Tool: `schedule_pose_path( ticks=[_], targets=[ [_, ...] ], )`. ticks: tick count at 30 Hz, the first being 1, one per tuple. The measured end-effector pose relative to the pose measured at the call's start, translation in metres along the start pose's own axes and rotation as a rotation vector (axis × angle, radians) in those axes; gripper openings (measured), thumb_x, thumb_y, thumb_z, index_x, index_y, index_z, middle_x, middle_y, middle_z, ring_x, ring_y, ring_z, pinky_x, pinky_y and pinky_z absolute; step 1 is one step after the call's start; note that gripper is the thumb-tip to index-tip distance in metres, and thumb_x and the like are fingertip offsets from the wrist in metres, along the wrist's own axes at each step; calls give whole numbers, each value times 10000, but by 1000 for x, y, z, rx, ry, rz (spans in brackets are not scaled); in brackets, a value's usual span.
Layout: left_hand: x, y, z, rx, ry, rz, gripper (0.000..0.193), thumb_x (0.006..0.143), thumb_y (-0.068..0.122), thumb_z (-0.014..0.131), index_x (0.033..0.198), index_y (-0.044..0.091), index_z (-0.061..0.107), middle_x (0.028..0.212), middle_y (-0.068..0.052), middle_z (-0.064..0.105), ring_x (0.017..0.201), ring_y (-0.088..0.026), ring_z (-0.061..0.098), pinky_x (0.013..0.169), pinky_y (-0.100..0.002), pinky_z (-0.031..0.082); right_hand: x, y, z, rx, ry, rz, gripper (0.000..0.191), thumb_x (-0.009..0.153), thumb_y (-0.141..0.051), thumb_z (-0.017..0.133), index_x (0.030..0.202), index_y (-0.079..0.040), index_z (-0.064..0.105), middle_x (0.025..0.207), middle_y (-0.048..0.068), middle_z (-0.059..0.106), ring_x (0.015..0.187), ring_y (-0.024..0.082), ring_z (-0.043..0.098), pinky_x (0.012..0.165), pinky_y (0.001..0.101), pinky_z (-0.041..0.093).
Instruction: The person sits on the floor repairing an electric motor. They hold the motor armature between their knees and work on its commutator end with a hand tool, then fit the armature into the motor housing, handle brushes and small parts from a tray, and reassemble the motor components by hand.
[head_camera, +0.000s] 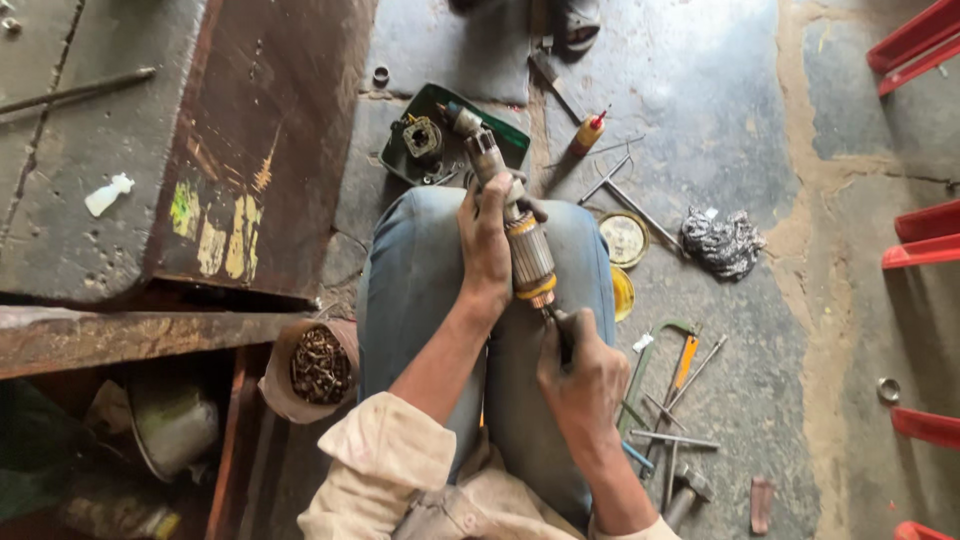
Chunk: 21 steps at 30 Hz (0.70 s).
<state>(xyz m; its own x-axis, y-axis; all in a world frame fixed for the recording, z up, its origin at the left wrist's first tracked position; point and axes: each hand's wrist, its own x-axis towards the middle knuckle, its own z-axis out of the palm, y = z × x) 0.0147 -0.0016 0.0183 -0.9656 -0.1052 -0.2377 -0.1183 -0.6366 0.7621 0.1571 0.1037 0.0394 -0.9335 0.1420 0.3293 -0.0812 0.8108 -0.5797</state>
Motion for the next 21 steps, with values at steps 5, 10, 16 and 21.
schedule_pose_path(
  ticks=[5,10,16,21],
  targets=[
    [0,-1,1,-1,-12,71,316,957,339,609,1055,40,588,724,-71,651,618,-156,667,578,-294,555,3,-6,-3,-100,-47,24,157,892,-122,710,886,-59,567,654,175,649,571,397,643,526,480,472],
    [2,-4,2,12,-13,140,303,966,326,630,1070,46,580,784,-45,630,655,-147,672,605,-284,553,7,-12,-2,-147,-52,-5,150,875,-119,707,895,-58,572,619,182,614,544,386,633,515,477,465],
    [3,-4,0,17,-20,148,289,974,315,639,1065,48,575,803,-34,609,664,-135,670,607,-274,548,11,-9,-1,-87,-58,-34,141,896,-104,697,903,-55,565,661,168,641,572,377,648,534,466,478],
    [2,-2,2,9,-27,155,288,972,312,648,1067,51,574,798,-27,591,666,-130,665,602,-273,548,13,-6,-2,-53,-89,-16,137,891,-103,696,905,-56,568,681,163,661,599,380,666,548,470,490]
  ],
)
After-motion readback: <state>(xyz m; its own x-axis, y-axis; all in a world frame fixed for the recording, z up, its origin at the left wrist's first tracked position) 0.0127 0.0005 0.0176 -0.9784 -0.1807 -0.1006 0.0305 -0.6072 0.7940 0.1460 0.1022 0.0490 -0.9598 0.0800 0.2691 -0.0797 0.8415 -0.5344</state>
